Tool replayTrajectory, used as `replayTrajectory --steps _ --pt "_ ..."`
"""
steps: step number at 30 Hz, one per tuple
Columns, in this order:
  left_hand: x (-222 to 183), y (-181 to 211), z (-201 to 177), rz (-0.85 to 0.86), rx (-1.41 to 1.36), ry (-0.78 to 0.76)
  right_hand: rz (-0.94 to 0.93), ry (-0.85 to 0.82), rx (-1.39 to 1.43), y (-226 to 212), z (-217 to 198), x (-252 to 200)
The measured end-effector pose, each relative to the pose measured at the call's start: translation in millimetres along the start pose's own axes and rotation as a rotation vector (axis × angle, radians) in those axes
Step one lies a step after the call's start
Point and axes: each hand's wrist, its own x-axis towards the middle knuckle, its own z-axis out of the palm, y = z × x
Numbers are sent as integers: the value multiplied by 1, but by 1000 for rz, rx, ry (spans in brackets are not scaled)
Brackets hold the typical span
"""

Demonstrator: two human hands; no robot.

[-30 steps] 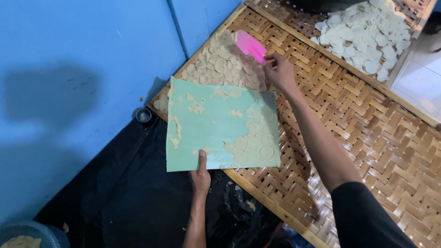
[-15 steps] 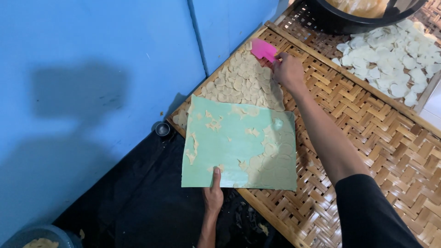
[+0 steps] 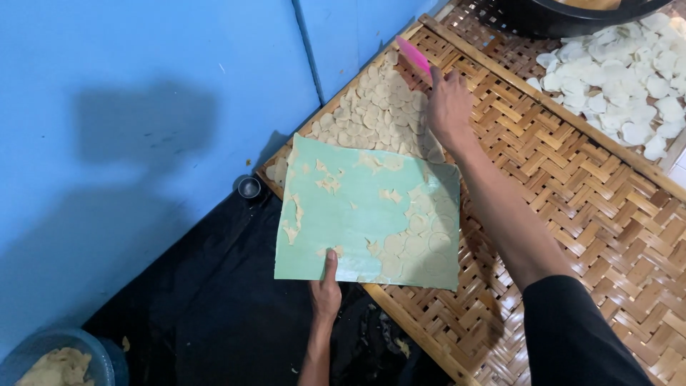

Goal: Using a pink spatula to scrape round food items from a plastic sheet onto a woven drying tray.

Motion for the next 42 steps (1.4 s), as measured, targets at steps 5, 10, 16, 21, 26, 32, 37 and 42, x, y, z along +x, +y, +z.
replayTrajectory --steps 5,10,16,21,26,32,37,42 --pt "3 -2 1 -27 -16 21 -3 19 74 21 -1 -5" --pt "0 -8 0 -12 -59 30 -51 33 264 5 -75 -57" --pt "4 -12 0 31 -139 22 140 -288 481 4 -122 -145" --pt "-3 0 4 69 -124 9 169 -368 343 -3 -139 -197" --pt "-1 -2 1 41 -108 5 199 -392 172 -11 -133 -218" --pt "-2 -7 0 21 -126 -4 218 -408 164 -26 -128 -218" --pt "1 -5 -3 -11 -82 5 220 -417 226 -19 -111 -218" --pt "0 -6 -1 -17 -72 5 377 -592 396 7 -89 -213"
